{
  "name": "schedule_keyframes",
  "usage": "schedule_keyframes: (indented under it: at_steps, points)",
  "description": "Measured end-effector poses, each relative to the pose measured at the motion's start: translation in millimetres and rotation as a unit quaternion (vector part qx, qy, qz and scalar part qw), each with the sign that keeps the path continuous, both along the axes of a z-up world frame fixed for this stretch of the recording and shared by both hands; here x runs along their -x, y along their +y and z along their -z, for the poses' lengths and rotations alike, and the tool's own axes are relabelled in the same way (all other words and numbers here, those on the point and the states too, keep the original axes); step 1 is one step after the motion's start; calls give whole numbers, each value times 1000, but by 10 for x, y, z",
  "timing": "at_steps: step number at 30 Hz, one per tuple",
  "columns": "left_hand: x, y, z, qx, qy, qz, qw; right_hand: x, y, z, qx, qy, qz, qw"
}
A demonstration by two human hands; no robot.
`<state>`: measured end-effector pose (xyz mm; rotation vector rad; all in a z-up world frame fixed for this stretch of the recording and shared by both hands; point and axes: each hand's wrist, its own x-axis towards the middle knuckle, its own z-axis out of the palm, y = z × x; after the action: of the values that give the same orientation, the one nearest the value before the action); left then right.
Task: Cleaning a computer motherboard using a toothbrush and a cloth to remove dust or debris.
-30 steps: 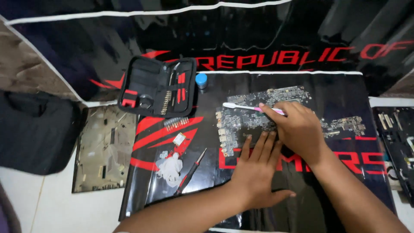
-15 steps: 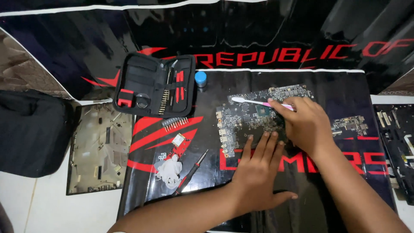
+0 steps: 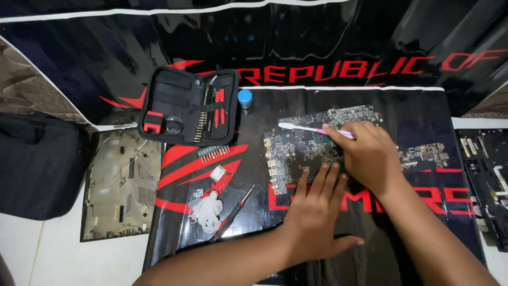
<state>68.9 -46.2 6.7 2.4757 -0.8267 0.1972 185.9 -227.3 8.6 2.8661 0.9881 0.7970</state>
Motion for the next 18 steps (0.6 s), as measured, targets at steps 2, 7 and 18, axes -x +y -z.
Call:
schedule_keyframes:
  at_steps: [2,7,18]
  points:
    - [-4,5,0,10,10,8,1000,-30,-54,-1,0,24,7,1000]
    - [0,20,-4,18,7,8,1000,-80,-179,73,-22,38,20,999]
    - [1,2,-12,9,-14,-8,1000,-64,-208,65,-14,76,32,996]
